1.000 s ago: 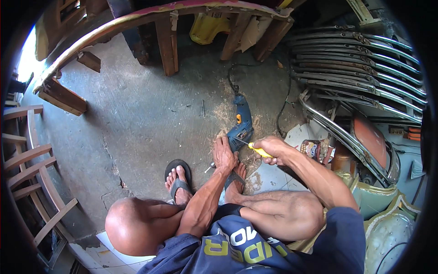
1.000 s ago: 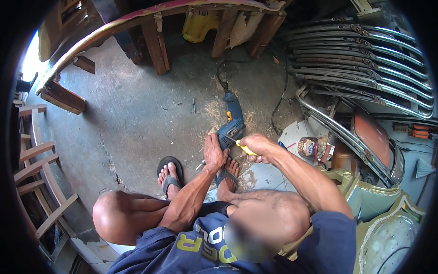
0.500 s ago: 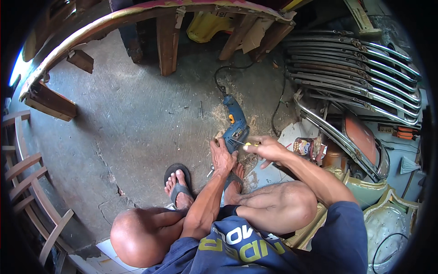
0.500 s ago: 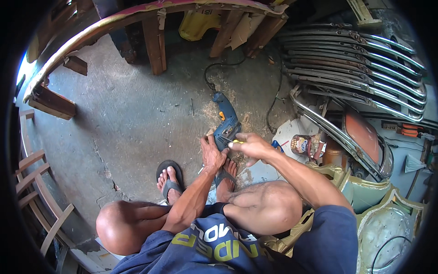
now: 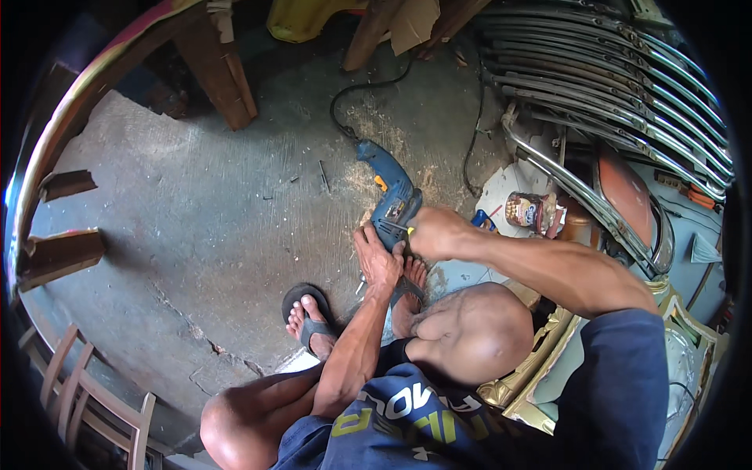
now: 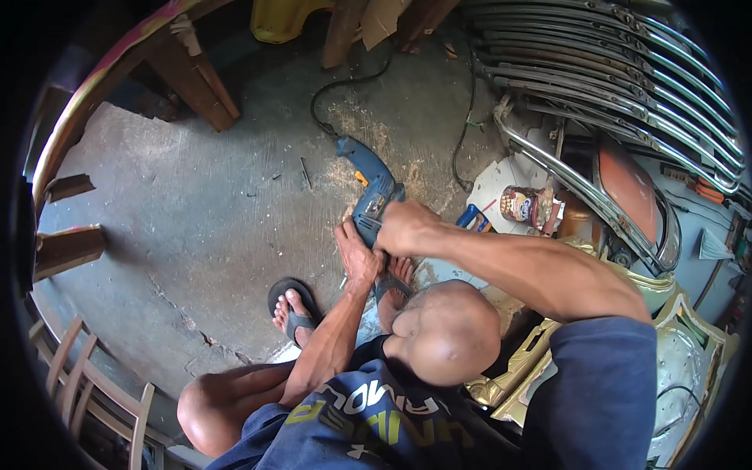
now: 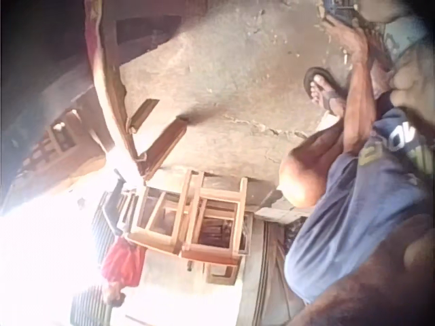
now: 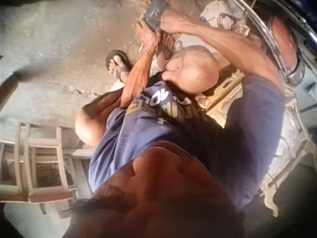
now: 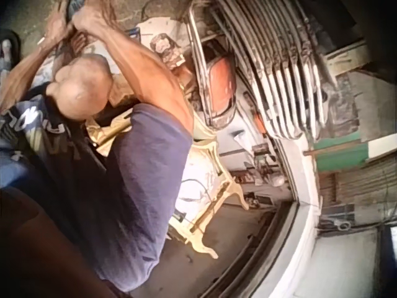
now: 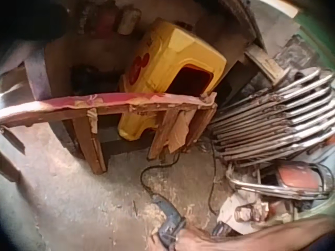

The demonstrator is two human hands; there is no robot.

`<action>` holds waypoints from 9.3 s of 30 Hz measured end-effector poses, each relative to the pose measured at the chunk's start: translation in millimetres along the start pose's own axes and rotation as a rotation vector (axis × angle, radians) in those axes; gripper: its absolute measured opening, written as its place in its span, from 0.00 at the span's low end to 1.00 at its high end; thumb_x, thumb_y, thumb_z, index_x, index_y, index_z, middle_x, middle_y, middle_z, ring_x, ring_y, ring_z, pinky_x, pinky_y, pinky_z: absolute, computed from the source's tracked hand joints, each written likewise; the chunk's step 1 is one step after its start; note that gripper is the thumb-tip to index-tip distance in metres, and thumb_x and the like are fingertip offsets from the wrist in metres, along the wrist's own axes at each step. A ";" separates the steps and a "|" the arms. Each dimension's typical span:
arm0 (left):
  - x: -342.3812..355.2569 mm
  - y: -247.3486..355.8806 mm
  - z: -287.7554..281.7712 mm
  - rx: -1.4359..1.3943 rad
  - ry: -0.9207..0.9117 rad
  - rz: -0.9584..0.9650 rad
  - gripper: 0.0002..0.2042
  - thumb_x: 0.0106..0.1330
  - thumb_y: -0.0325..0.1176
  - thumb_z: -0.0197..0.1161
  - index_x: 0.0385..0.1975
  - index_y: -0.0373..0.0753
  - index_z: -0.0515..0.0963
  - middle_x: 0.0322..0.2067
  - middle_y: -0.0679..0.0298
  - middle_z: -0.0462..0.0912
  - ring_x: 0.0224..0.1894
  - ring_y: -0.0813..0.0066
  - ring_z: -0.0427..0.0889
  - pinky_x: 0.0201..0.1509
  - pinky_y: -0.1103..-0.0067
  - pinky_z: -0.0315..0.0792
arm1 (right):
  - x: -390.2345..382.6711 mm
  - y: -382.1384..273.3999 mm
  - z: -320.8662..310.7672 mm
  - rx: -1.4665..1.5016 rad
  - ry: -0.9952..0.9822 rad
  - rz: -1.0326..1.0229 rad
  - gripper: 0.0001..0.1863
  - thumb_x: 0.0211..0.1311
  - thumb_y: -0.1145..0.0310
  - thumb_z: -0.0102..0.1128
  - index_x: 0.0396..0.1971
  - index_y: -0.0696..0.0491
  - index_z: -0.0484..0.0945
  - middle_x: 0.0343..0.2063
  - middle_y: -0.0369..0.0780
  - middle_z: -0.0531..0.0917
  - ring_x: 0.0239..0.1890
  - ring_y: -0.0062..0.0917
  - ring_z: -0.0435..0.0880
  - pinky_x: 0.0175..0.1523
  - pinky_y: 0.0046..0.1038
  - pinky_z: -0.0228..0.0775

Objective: The person disassembles a hand drill using a screwdriver, handling the screws and internal components by hand.

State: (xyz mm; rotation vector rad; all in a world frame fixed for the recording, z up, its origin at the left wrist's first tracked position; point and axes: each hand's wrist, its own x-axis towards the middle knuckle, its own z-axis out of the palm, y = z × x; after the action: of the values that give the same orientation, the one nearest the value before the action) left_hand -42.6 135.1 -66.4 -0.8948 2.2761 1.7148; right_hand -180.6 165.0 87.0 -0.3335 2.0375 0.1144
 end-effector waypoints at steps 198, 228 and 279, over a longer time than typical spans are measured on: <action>5.1 8.0 -16.0 -1.720 -0.118 -1.454 0.12 0.78 0.33 0.42 0.35 0.35 0.71 0.42 0.42 0.87 0.43 0.42 0.87 0.49 0.48 0.83 | -24.3 -6.9 39.9 1.836 -0.491 0.712 0.09 0.76 0.55 0.50 0.39 0.43 0.73 0.25 0.35 0.74 0.14 0.13 0.63 0.14 0.13 0.50; -1.3 2.0 18.0 -1.778 0.167 -1.363 0.11 0.73 0.35 0.44 0.38 0.36 0.71 0.33 0.58 0.74 0.36 0.61 0.74 0.58 0.49 0.71 | 16.4 -11.8 28.7 0.961 -0.394 0.344 0.13 0.76 0.55 0.46 0.52 0.41 0.73 0.40 0.36 0.75 0.33 0.23 0.69 0.35 0.21 0.58; -33.6 -45.4 -25.0 -1.728 0.154 -1.205 0.13 0.80 0.38 0.49 0.37 0.37 0.75 0.29 0.57 0.82 0.33 0.57 0.85 0.51 0.55 0.83 | -86.1 -41.3 38.8 0.898 -0.014 0.369 0.30 0.70 0.62 0.57 0.69 0.52 0.60 0.50 0.62 0.74 0.55 0.53 0.75 0.60 0.54 0.64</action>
State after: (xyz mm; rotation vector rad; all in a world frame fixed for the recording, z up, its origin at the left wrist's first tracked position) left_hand 14.9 116.9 -80.1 -1.8614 -0.5358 2.3153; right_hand -98.1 150.1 146.9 0.5990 1.9040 -0.5575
